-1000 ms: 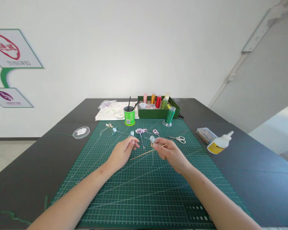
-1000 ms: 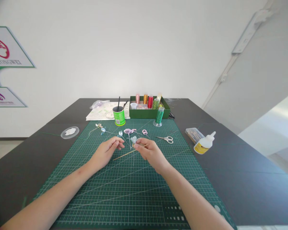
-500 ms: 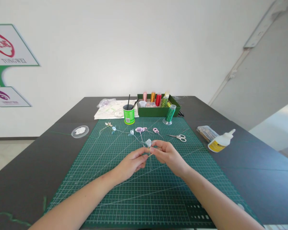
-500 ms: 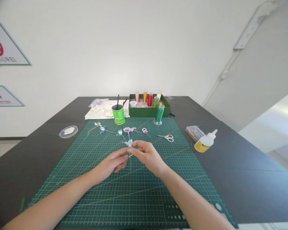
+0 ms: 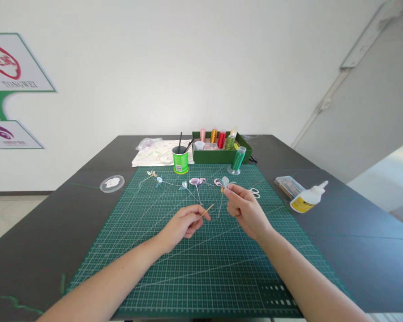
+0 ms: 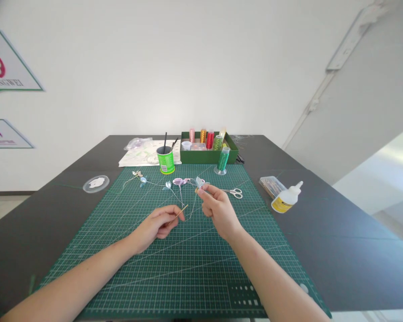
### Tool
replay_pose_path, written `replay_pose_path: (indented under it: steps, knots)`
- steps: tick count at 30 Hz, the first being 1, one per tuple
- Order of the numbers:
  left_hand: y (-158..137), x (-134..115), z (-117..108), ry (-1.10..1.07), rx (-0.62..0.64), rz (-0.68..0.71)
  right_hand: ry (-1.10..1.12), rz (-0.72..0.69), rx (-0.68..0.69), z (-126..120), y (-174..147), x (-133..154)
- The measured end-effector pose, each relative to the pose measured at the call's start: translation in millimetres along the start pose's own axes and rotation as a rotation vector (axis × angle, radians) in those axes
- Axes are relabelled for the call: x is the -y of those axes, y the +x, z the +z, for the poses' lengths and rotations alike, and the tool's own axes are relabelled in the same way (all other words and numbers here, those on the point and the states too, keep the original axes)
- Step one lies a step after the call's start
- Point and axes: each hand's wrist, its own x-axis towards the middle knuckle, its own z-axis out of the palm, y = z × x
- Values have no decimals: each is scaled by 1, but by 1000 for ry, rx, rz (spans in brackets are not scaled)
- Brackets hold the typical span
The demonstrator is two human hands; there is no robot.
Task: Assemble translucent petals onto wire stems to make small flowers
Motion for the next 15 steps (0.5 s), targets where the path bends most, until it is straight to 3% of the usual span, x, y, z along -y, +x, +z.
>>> replay_pose_path:
  steps: [15]
  knots:
    - [-1,-6,4,-155,-63,128,-105,55,114,2,-3,-13]
